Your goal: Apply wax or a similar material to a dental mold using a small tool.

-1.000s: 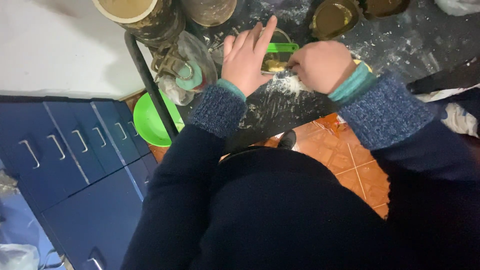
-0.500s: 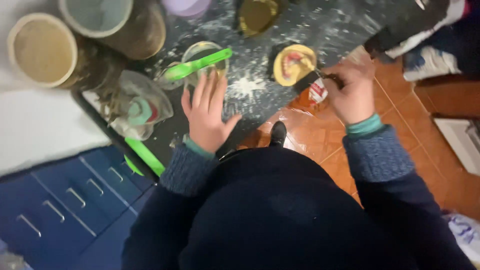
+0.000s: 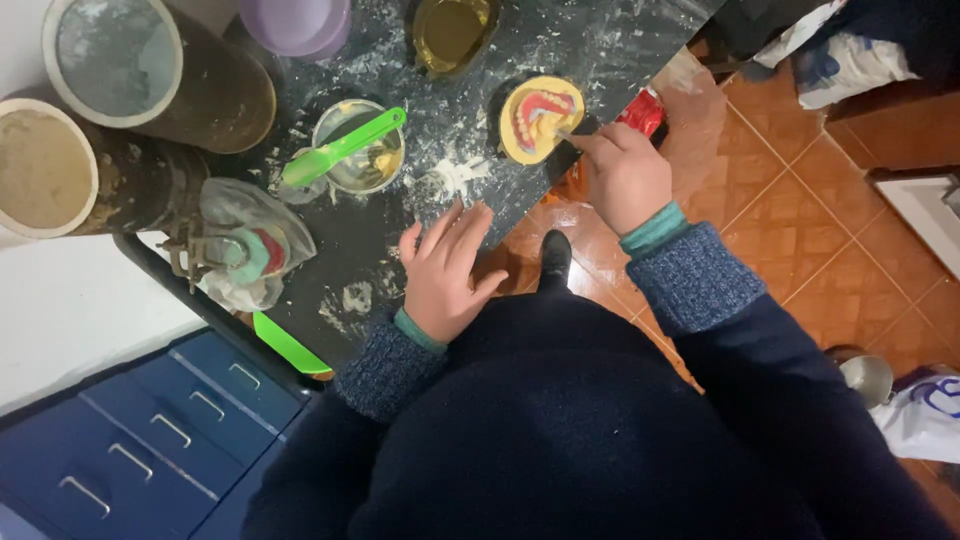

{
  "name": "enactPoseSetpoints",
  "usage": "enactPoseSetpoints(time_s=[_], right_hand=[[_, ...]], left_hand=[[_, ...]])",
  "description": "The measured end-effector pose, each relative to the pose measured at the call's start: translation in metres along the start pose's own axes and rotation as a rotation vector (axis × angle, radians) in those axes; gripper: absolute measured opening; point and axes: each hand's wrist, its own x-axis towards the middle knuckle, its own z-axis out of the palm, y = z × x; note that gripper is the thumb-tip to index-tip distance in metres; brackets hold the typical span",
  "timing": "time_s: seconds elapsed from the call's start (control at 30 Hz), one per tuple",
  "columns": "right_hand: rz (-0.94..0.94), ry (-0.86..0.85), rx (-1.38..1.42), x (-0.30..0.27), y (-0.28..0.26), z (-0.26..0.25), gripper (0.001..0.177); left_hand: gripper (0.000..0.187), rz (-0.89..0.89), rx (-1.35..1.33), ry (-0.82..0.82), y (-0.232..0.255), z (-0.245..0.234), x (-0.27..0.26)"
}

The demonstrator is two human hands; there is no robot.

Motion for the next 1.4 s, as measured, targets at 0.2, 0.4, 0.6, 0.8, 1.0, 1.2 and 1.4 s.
enactPoseSetpoints(time_s=[0.2, 0.4, 0.6, 0.8, 1.0, 1.2, 1.4], right_hand=[[0.001, -0.03, 0.007, 0.005, -0.004, -0.004, 0.025], [0.0, -0.06, 0.013, 0.014, -0.003, -0.009, 0.026], [0.016, -0.096, -0.005, 0.018, 0.003, -0.008, 0.024], [0.023, -0.118, -0.014, 0.024, 0.006, -0.019, 0.022], [0.018, -0.178, -0.05, 0.025, 0.009, -0.015, 0.019], [0.015, -0.166, -0.043, 0.032, 0.006, -0.024, 0.02], [-0.013, -0.171, -0.054, 0.034, 0.007, -0.024, 0.021]], left_hand=[[0.072, -0.005, -0.007, -0.006, 0.003, -0.001, 0.0], [0.07, -0.002, -0.011, -0.001, 0.003, -0.002, 0.004], [0.068, -0.019, -0.014, 0.008, 0.003, -0.003, 0.005], [0.066, -0.02, -0.028, 0.011, 0.003, -0.006, 0.007], [0.064, -0.015, -0.028, 0.001, 0.003, -0.007, 0.005], [0.064, -0.023, -0.041, -0.013, 0.003, -0.01, 0.006], [0.063, -0.026, -0.046, -0.02, 0.002, -0.01, 0.007]])
